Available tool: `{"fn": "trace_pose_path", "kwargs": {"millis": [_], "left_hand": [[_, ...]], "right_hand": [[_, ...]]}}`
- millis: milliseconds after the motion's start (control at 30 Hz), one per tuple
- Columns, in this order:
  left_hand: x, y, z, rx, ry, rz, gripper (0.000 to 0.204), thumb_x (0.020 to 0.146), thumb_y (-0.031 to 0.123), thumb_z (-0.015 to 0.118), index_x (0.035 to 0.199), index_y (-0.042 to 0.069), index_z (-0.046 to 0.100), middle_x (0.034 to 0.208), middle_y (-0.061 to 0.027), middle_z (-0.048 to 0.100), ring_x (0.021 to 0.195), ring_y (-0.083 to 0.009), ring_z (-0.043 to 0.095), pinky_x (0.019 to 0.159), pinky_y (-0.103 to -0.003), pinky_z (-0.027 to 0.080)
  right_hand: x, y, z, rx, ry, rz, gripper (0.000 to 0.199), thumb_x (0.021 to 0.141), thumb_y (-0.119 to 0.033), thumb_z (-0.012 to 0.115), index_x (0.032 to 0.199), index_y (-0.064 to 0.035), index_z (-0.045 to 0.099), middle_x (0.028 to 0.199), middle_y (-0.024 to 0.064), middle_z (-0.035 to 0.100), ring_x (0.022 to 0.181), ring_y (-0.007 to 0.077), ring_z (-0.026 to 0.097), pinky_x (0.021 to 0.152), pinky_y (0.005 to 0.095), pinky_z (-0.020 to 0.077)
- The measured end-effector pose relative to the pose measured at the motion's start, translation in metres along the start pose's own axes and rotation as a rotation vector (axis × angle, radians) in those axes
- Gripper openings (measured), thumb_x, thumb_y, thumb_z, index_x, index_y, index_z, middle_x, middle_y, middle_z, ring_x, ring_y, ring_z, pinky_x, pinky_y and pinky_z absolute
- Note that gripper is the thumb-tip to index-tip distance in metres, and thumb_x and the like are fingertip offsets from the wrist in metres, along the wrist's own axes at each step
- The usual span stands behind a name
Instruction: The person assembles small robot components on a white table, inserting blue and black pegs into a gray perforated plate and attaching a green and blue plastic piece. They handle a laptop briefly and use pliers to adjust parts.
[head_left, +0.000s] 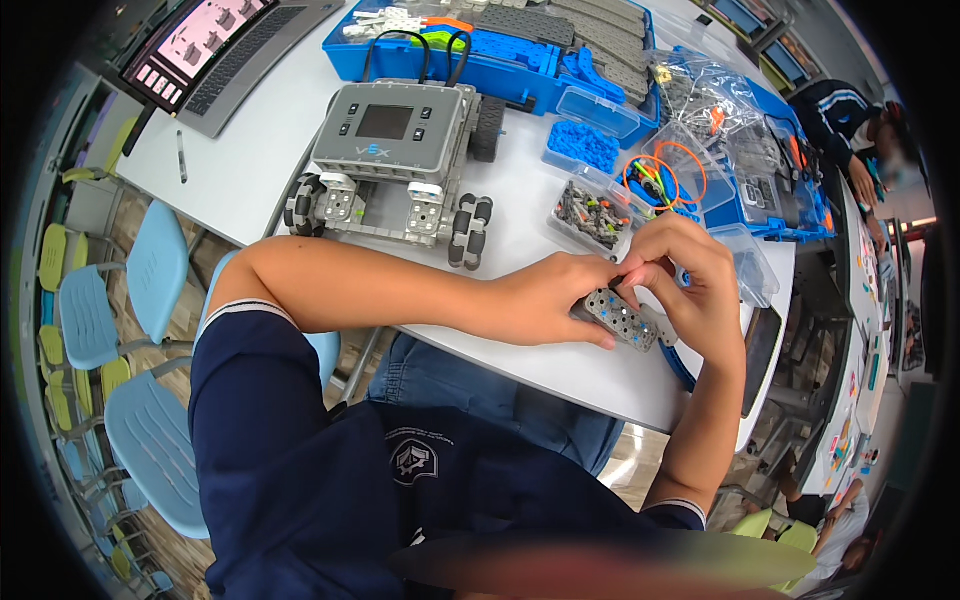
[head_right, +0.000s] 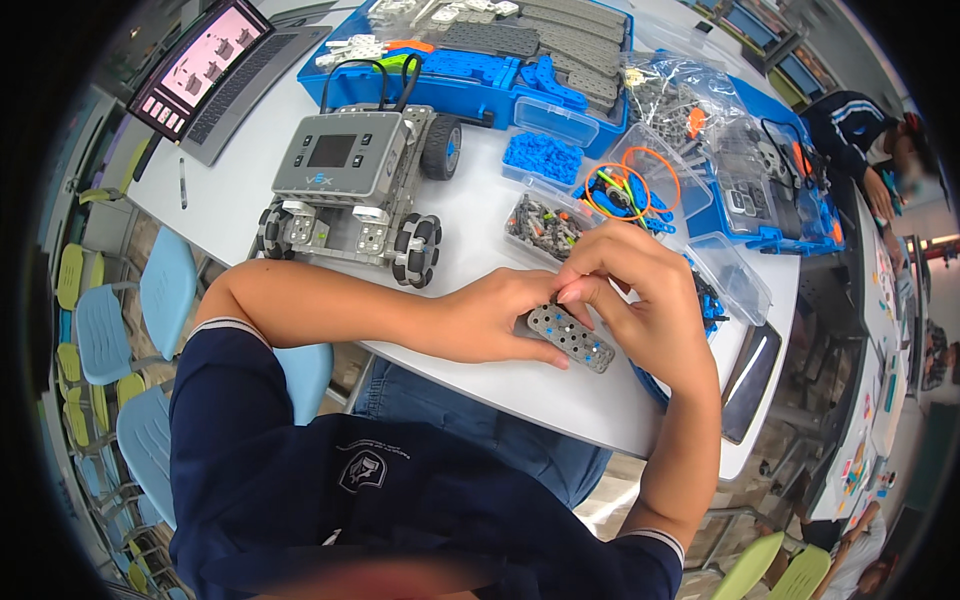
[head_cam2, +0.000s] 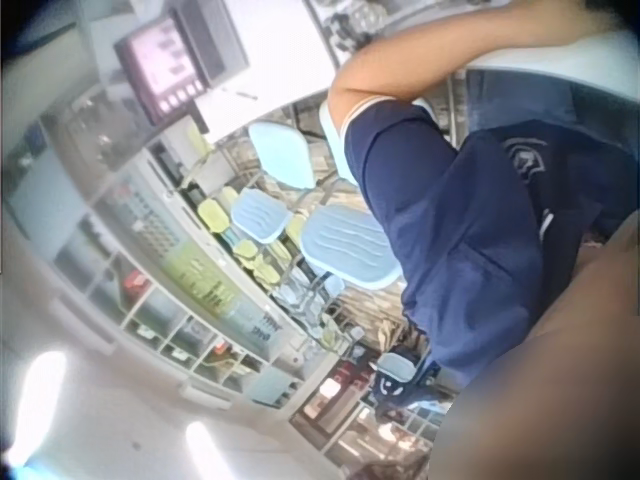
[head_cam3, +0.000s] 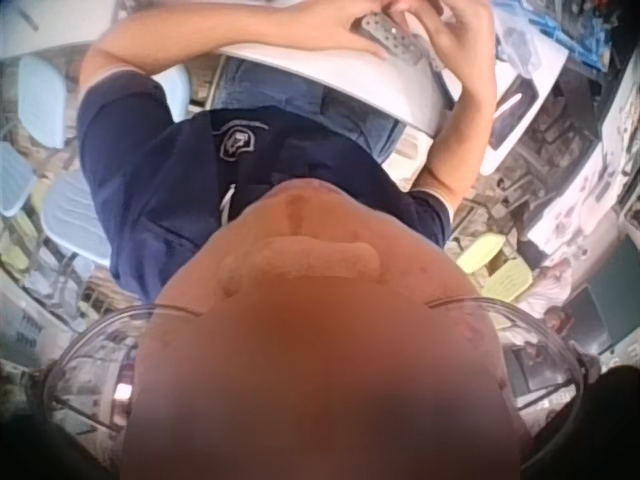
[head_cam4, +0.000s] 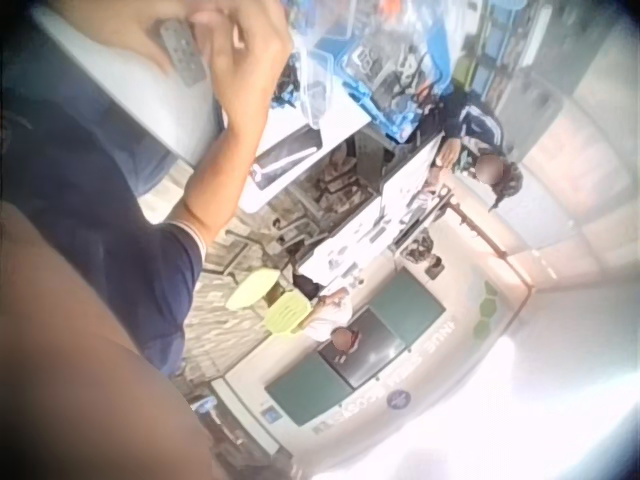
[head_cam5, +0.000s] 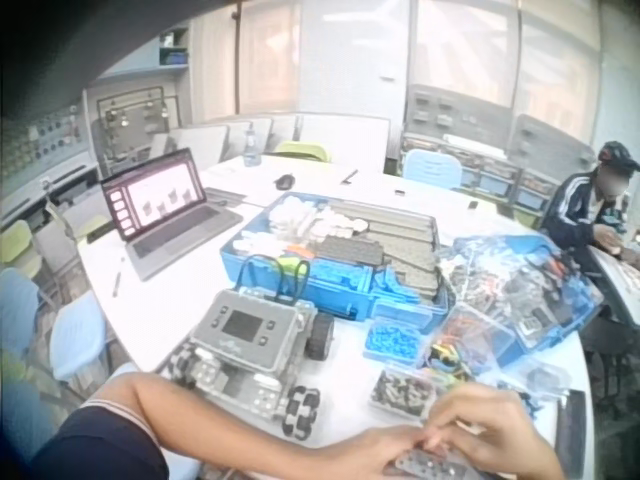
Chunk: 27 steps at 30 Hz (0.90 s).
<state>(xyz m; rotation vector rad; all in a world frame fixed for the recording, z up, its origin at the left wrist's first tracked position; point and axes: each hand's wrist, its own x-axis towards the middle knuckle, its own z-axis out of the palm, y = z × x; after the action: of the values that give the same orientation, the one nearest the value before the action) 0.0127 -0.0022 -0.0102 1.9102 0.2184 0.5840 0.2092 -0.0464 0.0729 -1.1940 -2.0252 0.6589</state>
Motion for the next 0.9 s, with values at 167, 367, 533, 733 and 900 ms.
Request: {"fn": "trace_pose_path", "kwargs": {"millis": [167, 367, 533, 733, 900], "left_hand": [[-0.002, 0.001, -0.001, 0.033, 0.015, 0.008, 0.044, 0.085, 0.023, 0.083, 0.120, 0.004, 0.065, 0.119, -0.0167, 0.067, 0.117, -0.0341, 0.064, 0.101, -0.043, 0.050], [-0.001, -0.001, 0.000, 0.089, 0.070, 0.067, 0.044, 0.083, 0.024, 0.085, 0.119, 0.006, 0.066, 0.116, -0.0156, 0.066, 0.114, -0.0346, 0.063, 0.099, -0.043, 0.050], [-0.002, 0.001, -0.003, 0.145, 0.083, 0.038, 0.044, 0.082, 0.024, 0.086, 0.117, 0.006, 0.067, 0.116, -0.0147, 0.066, 0.113, -0.0335, 0.064, 0.099, -0.043, 0.050], [0.001, -0.005, 0.000, 0.012, 0.113, 0.002, 0.044, 0.080, 0.020, 0.087, 0.116, 0.004, 0.069, 0.114, -0.0109, 0.070, 0.096, -0.0231, 0.066, 0.087, -0.037, 0.051], [0.003, 0.003, -0.003, -0.085, 0.090, -0.197, 0.045, 0.078, 0.021, 0.089, 0.115, 0.004, 0.070, 0.101, -0.0042, 0.070, 0.076, -0.0124, 0.054, 0.067, -0.030, 0.044]], "right_hand": [[0.001, 0.000, 0.000, 0.021, 0.005, 0.001, 0.010, 0.080, 0.002, 0.076, 0.087, 0.0003, 0.069, 0.087, 0.0070, 0.066, 0.079, 0.0183, 0.063, 0.066, 0.0298, 0.0488], [0.002, -0.003, -0.001, 0.024, 0.002, 0.008, 0.008, 0.082, 0.002, 0.074, 0.088, 0.0002, 0.069, 0.087, 0.0072, 0.067, 0.077, 0.0182, 0.063, 0.065, 0.0289, 0.0491], [0.001, 0.000, -0.002, -0.010, 0.019, -0.038, 0.006, 0.084, -0.001, 0.073, 0.088, -0.0021, 0.069, 0.086, 0.0068, 0.066, 0.076, 0.0190, 0.062, 0.065, 0.0305, 0.0482], [0.003, 0.008, 0.002, -0.026, 0.115, -0.107, 0.009, 0.083, -0.004, 0.076, 0.090, -0.0032, 0.070, 0.086, 0.0068, 0.064, 0.076, 0.0228, 0.059, 0.069, 0.0345, 0.0479], [0.002, 0.008, 0.005, -0.026, 0.145, -0.166, 0.013, 0.075, -0.002, 0.080, 0.087, -0.0032, 0.075, 0.081, 0.0061, 0.056, 0.084, 0.0233, 0.057, 0.073, 0.0348, 0.0477]]}}
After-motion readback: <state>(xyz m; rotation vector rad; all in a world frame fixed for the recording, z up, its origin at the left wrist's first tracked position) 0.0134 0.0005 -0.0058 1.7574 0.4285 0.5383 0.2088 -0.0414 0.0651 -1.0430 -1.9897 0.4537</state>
